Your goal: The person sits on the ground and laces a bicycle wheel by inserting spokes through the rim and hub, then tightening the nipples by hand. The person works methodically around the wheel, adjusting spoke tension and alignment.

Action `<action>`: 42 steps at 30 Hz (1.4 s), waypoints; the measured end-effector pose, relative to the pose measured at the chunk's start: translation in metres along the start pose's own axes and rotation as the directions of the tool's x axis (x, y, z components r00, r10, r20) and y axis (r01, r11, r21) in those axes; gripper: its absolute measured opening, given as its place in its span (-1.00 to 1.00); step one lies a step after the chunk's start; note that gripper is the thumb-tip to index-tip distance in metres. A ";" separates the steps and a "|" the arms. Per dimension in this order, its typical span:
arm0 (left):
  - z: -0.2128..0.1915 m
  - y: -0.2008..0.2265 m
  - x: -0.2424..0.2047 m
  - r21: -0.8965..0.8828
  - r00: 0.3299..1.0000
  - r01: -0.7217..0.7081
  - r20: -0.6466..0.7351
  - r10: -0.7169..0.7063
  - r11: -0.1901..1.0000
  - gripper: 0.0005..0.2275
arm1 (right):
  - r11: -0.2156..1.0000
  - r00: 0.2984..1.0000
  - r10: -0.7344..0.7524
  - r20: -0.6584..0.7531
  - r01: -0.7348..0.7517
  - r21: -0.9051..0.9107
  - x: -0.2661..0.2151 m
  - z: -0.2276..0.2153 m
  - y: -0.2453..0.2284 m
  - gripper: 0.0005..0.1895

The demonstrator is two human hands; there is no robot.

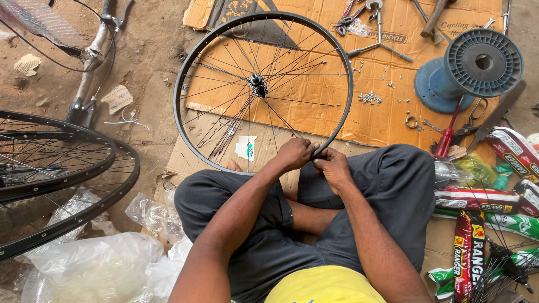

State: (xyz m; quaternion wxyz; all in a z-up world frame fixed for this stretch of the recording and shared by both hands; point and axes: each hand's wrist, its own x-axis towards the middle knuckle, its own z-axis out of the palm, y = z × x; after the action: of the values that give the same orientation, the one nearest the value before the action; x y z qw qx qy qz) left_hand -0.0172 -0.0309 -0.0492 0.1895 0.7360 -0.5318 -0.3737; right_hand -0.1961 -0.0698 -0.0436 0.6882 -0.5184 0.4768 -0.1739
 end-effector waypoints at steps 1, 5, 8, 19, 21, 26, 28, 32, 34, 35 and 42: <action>0.000 -0.004 0.003 -0.106 0.999 -0.032 0.030 0.035 0.994 -0.66 | 0.999 1.000 0.012 -0.005 -0.012 -0.041 0.000 -0.003 -0.002 -0.90; 0.013 -0.006 0.006 -0.271 0.987 -0.150 0.016 0.160 0.951 -0.71 | 0.997 0.996 -0.013 -0.087 0.006 -0.076 -0.001 -0.023 -0.019 -0.85; 0.007 -0.007 0.003 -0.026 0.998 -0.062 -0.030 0.062 0.998 -0.64 | 0.901 0.995 -0.073 -0.073 0.097 0.422 0.004 -0.047 -0.046 -0.78; 0.007 -0.006 -0.001 0.070 1.000 -0.014 0.018 0.013 0.997 -0.58 | 0.813 0.985 -0.007 -0.171 0.105 0.573 0.026 -0.049 -0.045 -0.84; 0.012 -0.006 0.003 0.003 0.998 0.000 0.062 0.000 1.000 -0.58 | 0.808 0.981 -0.013 -0.196 0.126 0.576 0.029 -0.052 -0.042 -0.79; 0.017 -0.004 0.004 -0.037 0.995 -0.002 0.101 0.006 0.999 -0.63 | 0.818 0.974 -0.026 -0.225 0.150 0.555 0.031 -0.050 -0.038 -0.83; 0.013 -0.004 0.002 0.053 0.997 0.059 0.050 -0.062 0.997 -0.60 | 0.829 0.973 -0.026 -0.228 0.148 0.539 0.031 -0.044 -0.041 -0.84; 0.012 -0.001 0.003 -0.158 0.988 -0.006 0.150 0.030 0.987 -0.65 | 0.817 0.975 -0.022 -0.222 0.145 0.557 0.032 -0.046 -0.040 -0.87; 0.013 0.001 0.002 -0.178 0.988 -0.041 0.138 0.066 0.983 -0.68 | 0.818 0.969 -0.009 -0.246 0.148 0.556 0.035 -0.049 -0.035 -0.90; 0.014 0.003 -0.001 -0.107 0.995 -0.031 0.088 0.040 0.994 -0.67 | 0.817 0.967 -0.002 -0.255 0.149 0.556 0.036 -0.051 -0.031 -0.90; 0.010 0.000 0.002 -0.113 0.993 -0.034 0.109 0.047 0.993 -0.63 | 0.855 0.890 0.035 -0.455 0.209 0.475 0.083 -0.058 -0.006 -0.92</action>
State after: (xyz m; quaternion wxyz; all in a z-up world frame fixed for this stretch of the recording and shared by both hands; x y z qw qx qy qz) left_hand -0.0250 -0.0314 -0.0564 0.2078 0.6914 -0.5347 -0.4392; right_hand -0.2027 -0.1644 -0.0781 0.6633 -0.2842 0.5340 -0.4407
